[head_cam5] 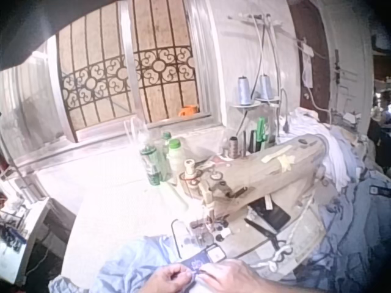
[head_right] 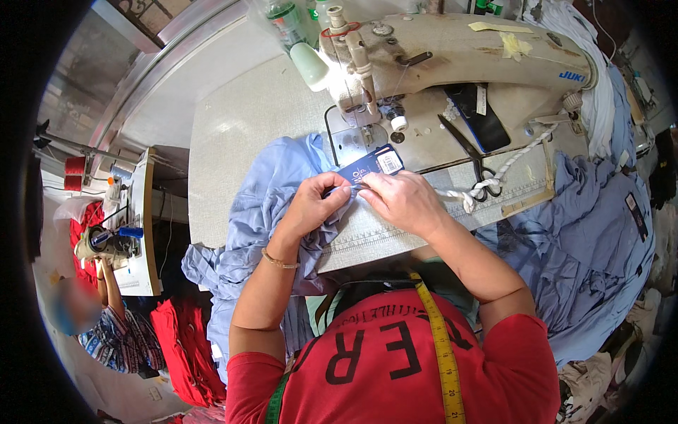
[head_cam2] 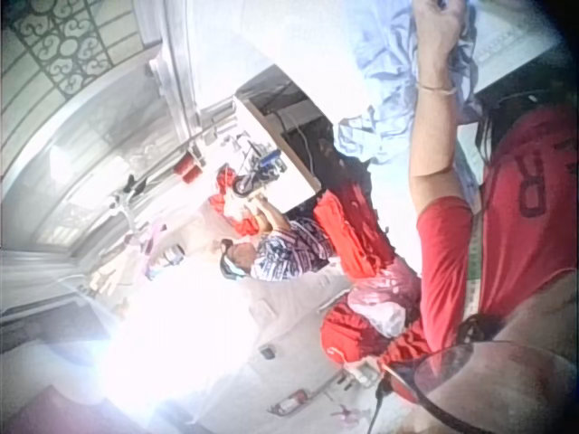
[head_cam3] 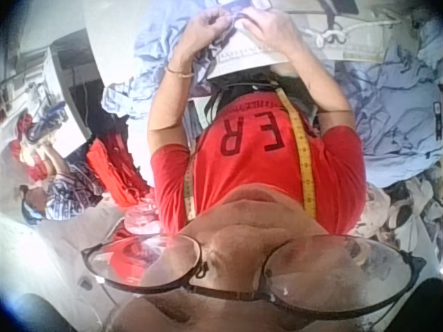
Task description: The person positions a blue shirt under the needle of a sewing machine, places a small blue tag on the inner collar, and uses a handheld tag fastener to secure the tag.
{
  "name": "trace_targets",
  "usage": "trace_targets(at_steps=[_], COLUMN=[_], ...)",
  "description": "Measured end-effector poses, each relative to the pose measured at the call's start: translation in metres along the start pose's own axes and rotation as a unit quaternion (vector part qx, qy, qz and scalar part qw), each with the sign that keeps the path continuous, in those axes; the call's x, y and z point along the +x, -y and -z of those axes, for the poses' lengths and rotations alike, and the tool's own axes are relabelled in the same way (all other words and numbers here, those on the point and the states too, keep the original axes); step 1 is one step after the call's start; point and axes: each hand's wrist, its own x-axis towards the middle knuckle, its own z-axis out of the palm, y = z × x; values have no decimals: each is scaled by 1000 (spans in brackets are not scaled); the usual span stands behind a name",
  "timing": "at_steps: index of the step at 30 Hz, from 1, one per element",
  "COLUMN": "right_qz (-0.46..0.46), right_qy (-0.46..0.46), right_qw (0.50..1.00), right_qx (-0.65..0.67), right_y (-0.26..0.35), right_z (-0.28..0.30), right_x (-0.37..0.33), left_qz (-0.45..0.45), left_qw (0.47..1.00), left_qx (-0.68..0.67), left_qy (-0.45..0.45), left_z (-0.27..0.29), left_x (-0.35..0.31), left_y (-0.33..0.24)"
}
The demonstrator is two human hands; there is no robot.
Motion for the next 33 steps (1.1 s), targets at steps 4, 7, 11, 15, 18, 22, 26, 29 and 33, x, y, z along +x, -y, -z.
trace_targets(at_steps=[4, 7, 11, 15, 18, 22, 26, 29, 33], right_qz=[3, -3, 5, 20, 29, 49, 27, 8, -27], right_qy=[-5, 5, 3, 14, 33, 37, 38, 33, 72], right_qw=[1000, 1000, 1000, 999, 997, 997, 999, 999, 997], right_qx=[-4, -13, -19, -48, -69, -51, -20, 2, 28], right_y=[1, 1, 1, 4, 6, 3, -2, -5, -5], right_z=[0, 1, 1, 4, 7, 7, 4, 2, 5], right_x=[0, 0, 0, 2, 3, 5, 4, 3, 3], left_qz=[-7, -7, -5, -17, -55, -52, -38, -43, -42], left_qw=[1000, 1000, 1000, 999, 997, 997, 998, 998, 999], left_qx=[4, 9, 23, 38, 54, 56, 41, 33, 31], left_qy=[-8, -8, -8, -11, -16, -5, 3, 9, 8], left_z=[-1, -1, -1, -1, -1, -1, -1, -1, 0], left_x=[0, 1, 1, 1, 3, 3, 2, 2, 1], left_y=[0, 0, -1, 1, 8, 8, 7, 6, 5])
